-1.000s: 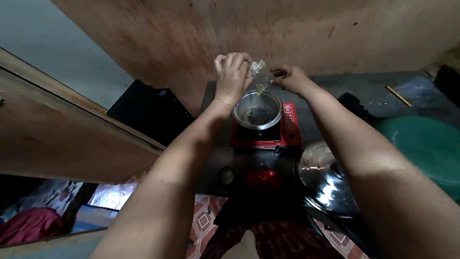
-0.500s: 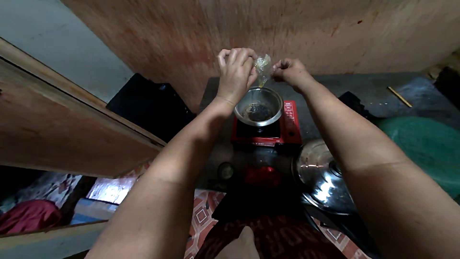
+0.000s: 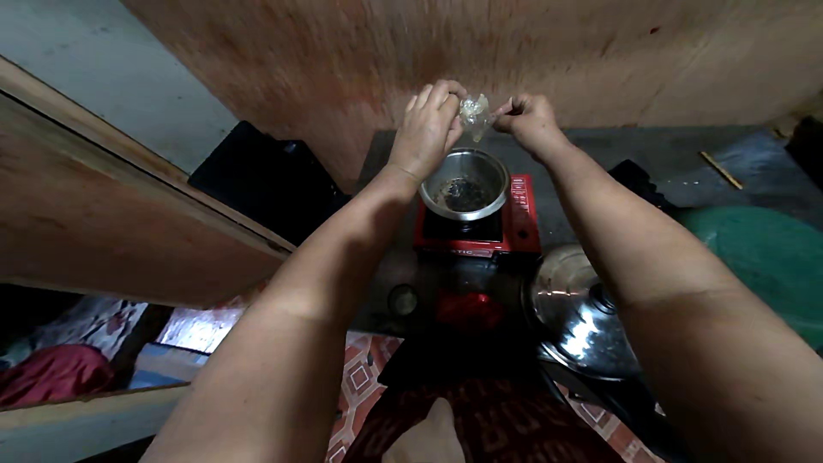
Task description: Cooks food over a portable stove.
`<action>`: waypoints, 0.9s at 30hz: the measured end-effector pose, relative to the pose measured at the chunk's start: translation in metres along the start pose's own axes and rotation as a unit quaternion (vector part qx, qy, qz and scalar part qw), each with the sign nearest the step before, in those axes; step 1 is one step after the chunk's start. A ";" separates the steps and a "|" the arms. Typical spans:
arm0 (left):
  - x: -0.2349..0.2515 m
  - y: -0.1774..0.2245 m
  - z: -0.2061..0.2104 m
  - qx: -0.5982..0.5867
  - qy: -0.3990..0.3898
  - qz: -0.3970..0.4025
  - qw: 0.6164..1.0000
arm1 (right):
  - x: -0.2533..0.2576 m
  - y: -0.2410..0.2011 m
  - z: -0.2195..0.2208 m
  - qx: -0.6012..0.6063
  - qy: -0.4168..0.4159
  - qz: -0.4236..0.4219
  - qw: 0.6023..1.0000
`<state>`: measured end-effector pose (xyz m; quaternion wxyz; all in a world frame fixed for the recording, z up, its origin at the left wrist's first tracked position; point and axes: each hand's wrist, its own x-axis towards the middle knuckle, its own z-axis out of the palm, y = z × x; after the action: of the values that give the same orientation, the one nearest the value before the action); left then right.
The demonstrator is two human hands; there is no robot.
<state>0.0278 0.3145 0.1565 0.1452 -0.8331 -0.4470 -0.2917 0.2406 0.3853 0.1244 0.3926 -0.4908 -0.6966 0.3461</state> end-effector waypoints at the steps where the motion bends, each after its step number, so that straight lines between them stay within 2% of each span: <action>1: 0.001 -0.002 -0.001 0.007 0.002 -0.001 1.000 | 0.001 -0.001 0.002 0.002 0.006 -0.003 1.000; 9: -0.001 -0.012 -0.016 0.043 0.009 0.002 0.999 | 0.006 -0.018 0.019 0.009 0.042 -0.021 0.999; 27: -0.017 -0.019 -0.041 0.068 0.030 0.016 0.997 | 0.005 -0.034 0.053 0.028 0.006 -0.057 0.998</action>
<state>-0.0100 0.2937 0.1780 0.2189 -0.8192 -0.4483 -0.2831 0.1785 0.3749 0.1311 0.4294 -0.4414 -0.7110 0.3394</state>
